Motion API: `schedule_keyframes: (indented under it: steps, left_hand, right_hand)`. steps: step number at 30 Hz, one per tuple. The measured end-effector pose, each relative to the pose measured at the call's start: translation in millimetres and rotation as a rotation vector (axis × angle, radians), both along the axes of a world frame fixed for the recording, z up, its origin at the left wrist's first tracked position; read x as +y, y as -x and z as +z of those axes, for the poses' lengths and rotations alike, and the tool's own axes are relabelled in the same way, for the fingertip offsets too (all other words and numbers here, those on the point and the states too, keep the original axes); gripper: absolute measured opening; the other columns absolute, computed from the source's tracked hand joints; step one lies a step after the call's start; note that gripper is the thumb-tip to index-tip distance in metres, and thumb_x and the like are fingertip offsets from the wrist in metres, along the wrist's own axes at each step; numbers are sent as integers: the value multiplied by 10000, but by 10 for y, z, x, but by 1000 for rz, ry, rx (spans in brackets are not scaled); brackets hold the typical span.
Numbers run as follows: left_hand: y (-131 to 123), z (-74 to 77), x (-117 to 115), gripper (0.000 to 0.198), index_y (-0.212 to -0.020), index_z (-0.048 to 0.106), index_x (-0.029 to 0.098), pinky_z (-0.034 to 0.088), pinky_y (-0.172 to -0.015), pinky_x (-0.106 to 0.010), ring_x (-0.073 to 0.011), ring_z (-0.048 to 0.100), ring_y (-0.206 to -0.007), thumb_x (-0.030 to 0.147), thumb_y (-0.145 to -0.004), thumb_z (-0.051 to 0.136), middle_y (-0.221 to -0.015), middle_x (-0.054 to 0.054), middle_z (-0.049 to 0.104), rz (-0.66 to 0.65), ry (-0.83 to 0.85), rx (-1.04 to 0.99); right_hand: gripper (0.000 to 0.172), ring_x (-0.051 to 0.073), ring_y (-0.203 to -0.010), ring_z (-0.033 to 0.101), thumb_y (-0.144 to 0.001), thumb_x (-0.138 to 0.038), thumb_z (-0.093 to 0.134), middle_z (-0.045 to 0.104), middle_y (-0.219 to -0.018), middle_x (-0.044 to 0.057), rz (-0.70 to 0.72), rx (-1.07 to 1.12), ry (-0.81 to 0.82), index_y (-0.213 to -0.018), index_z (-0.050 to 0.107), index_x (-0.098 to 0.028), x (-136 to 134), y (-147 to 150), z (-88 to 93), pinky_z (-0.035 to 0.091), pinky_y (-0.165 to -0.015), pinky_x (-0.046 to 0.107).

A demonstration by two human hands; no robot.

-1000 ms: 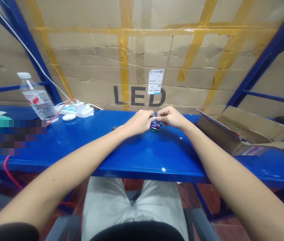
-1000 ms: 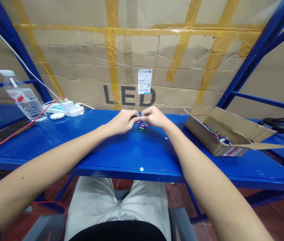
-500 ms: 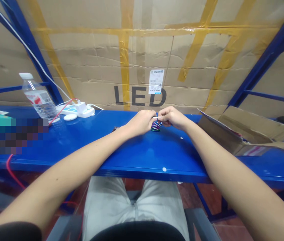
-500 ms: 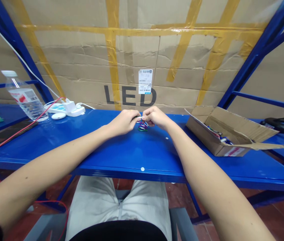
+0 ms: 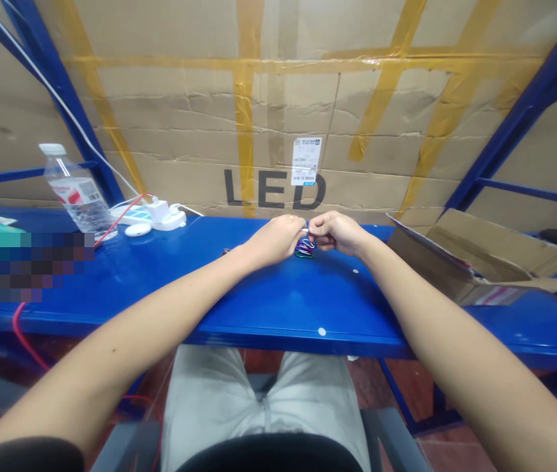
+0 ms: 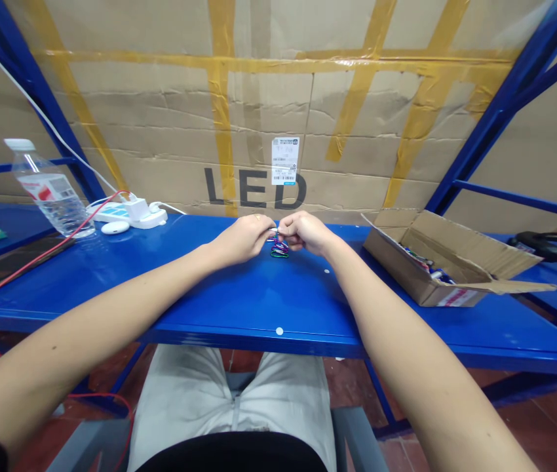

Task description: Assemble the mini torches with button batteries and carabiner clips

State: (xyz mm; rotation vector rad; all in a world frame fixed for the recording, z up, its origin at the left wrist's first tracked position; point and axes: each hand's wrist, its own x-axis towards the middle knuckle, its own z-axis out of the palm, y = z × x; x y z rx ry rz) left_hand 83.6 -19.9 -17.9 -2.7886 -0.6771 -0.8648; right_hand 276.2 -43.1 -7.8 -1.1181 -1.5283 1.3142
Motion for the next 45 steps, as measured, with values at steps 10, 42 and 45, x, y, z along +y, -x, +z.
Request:
schedule_keyframes:
  steps: [10, 42, 45]
  left_hand:
    - [201, 183, 296, 174, -865, 699, 145, 432, -683, -282, -152, 613, -716, 269, -900, 583, -803, -59, 714, 67, 551, -246]
    - [167, 102, 354, 107, -822, 647, 155, 260, -431, -238, -58, 413, -441, 215, -887, 588, -704, -23, 617, 18, 1134, -461]
    - [154, 110, 326, 118, -806, 643, 150, 273, -434, -237, -54, 404, -437, 185, -895, 573, -686, -18, 602, 22, 1129, -433]
  right_hand:
    - [241, 119, -500, 463, -875, -355, 581, 542, -591, 11, -138, -457, -192, -798, 654, -140, -31, 98, 26, 359, -488, 267]
    - [284, 114, -477, 438, -761, -85, 588, 440, -579, -50, -48, -38, 12, -1015, 507, -184, 36, 247, -168, 393, -483, 259]
    - [262, 119, -419, 435, -805, -99, 557, 418, -529, -66, -70, -181, -45, -1051, 517, -180, 52, 239, -189, 412, -440, 266]
